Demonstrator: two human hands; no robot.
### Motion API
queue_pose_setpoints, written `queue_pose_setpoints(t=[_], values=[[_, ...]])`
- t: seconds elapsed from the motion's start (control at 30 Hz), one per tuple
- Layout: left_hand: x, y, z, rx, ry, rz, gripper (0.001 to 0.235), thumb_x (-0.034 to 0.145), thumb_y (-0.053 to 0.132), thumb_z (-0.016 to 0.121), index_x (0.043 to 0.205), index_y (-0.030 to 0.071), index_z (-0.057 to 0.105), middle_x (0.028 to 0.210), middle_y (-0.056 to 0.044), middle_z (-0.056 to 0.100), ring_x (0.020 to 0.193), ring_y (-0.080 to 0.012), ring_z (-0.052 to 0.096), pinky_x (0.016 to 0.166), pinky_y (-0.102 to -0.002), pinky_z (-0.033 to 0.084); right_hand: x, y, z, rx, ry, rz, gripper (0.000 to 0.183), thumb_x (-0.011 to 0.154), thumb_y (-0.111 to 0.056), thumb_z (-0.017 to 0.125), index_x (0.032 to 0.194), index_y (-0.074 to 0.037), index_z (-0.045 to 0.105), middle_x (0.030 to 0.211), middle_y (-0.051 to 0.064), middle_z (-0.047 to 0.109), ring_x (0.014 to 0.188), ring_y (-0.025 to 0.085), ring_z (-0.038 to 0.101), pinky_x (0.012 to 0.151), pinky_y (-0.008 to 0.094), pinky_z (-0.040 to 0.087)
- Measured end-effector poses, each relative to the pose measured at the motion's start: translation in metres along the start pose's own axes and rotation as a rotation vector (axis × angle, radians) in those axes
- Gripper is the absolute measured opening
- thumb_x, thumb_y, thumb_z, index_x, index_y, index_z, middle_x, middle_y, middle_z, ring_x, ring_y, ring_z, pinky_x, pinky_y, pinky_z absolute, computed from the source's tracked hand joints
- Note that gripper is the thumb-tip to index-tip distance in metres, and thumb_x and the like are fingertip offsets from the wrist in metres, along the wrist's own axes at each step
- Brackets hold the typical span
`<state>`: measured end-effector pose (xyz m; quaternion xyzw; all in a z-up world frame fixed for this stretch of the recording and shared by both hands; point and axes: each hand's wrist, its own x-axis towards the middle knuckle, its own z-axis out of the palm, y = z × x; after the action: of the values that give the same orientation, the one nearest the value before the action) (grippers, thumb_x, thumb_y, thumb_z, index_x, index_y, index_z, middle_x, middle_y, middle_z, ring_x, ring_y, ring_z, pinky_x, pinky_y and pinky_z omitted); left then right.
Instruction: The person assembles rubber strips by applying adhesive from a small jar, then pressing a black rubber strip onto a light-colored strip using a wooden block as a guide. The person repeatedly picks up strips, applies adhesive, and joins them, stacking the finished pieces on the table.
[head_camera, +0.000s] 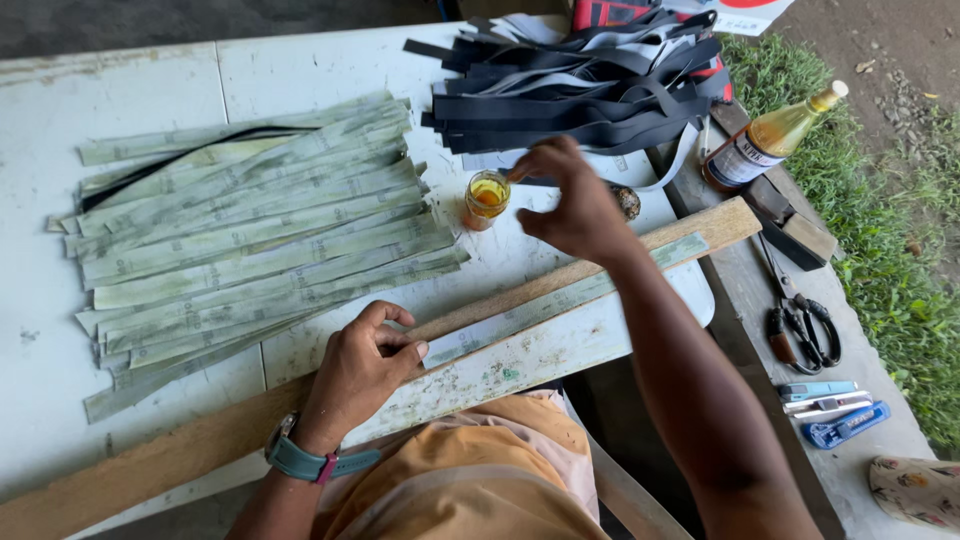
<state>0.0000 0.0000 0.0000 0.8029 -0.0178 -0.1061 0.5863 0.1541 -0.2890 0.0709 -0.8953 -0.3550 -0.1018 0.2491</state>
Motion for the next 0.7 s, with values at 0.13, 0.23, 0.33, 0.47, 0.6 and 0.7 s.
queue_pose_setpoints(t=[0.13, 0.23, 0.33, 0.47, 0.6, 0.7], values=[[-0.001, 0.005, -0.002, -0.016, 0.023, 0.033, 0.035, 0.082, 0.019, 0.079, 0.109, 0.004, 0.063, 0.085, -0.014, 0.082, 0.078, -0.0186, 0.082, 0.066, -0.032, 0.063, -0.088, -0.055, -0.045, 0.664, -0.235, 0.584, 0.103, 0.080, -0.004, 0.074, 0.165, -0.015, 0.017, 0.112, 0.011, 0.065, 0.077, 0.017, 0.068, 0.071, 0.035, 0.061], [-0.001, 0.008, -0.003, 0.014, 0.009, 0.019, 0.035, 0.080, 0.017, 0.080, 0.108, 0.004, 0.062, 0.082, -0.013, 0.081, 0.074, -0.0188, 0.082, 0.063, -0.032, 0.062, -0.116, -0.078, -0.043, 0.903, -0.356, 0.948, 0.115, 0.075, 0.002, 0.071, 0.167, -0.024, 0.005, 0.101, 0.017, 0.074, 0.064, 0.018, 0.069, 0.062, 0.033, 0.061], [-0.002, 0.010, -0.002, 0.027, 0.010, 0.042, 0.036, 0.080, 0.016, 0.079, 0.107, 0.004, 0.060, 0.080, -0.013, 0.081, 0.072, -0.0201, 0.081, 0.062, -0.033, 0.061, -0.122, -0.095, -0.032, 0.721, -0.408, 1.103, 0.114, 0.077, -0.002, 0.070, 0.166, -0.026, 0.003, 0.093, 0.016, 0.079, 0.059, 0.019, 0.067, 0.058, 0.034, 0.058], [-0.007, 0.006, 0.000, 0.040, 0.065, 0.088, 0.035, 0.080, 0.014, 0.080, 0.107, 0.005, 0.060, 0.080, -0.013, 0.080, 0.072, -0.0220, 0.080, 0.063, -0.034, 0.060, -0.111, -0.136, 0.015, 0.438, -0.616, 0.904, 0.123, 0.076, -0.007, 0.074, 0.168, -0.029, -0.004, 0.082, 0.011, 0.081, 0.062, 0.017, 0.072, 0.066, 0.034, 0.060], [-0.006, -0.003, 0.000, 0.054, 0.063, 0.196, 0.037, 0.082, 0.016, 0.082, 0.108, 0.004, 0.058, 0.083, -0.015, 0.079, 0.078, -0.0224, 0.080, 0.065, -0.034, 0.060, -0.112, -0.177, 0.053, 0.318, -0.690, 0.571, 0.119, 0.075, -0.008, 0.075, 0.164, -0.019, -0.004, 0.079, 0.014, 0.078, 0.068, 0.022, 0.071, 0.073, 0.036, 0.059], [-0.005, -0.010, -0.002, 0.005, 0.058, 0.158, 0.037, 0.083, 0.017, 0.081, 0.111, 0.004, 0.060, 0.085, -0.013, 0.080, 0.075, -0.0191, 0.080, 0.065, -0.032, 0.060, -0.108, -0.171, 0.031, 0.291, -0.633, 0.729, 0.114, 0.072, -0.007, 0.069, 0.165, -0.026, 0.007, 0.078, 0.010, 0.081, 0.066, 0.023, 0.078, 0.070, 0.035, 0.061]])
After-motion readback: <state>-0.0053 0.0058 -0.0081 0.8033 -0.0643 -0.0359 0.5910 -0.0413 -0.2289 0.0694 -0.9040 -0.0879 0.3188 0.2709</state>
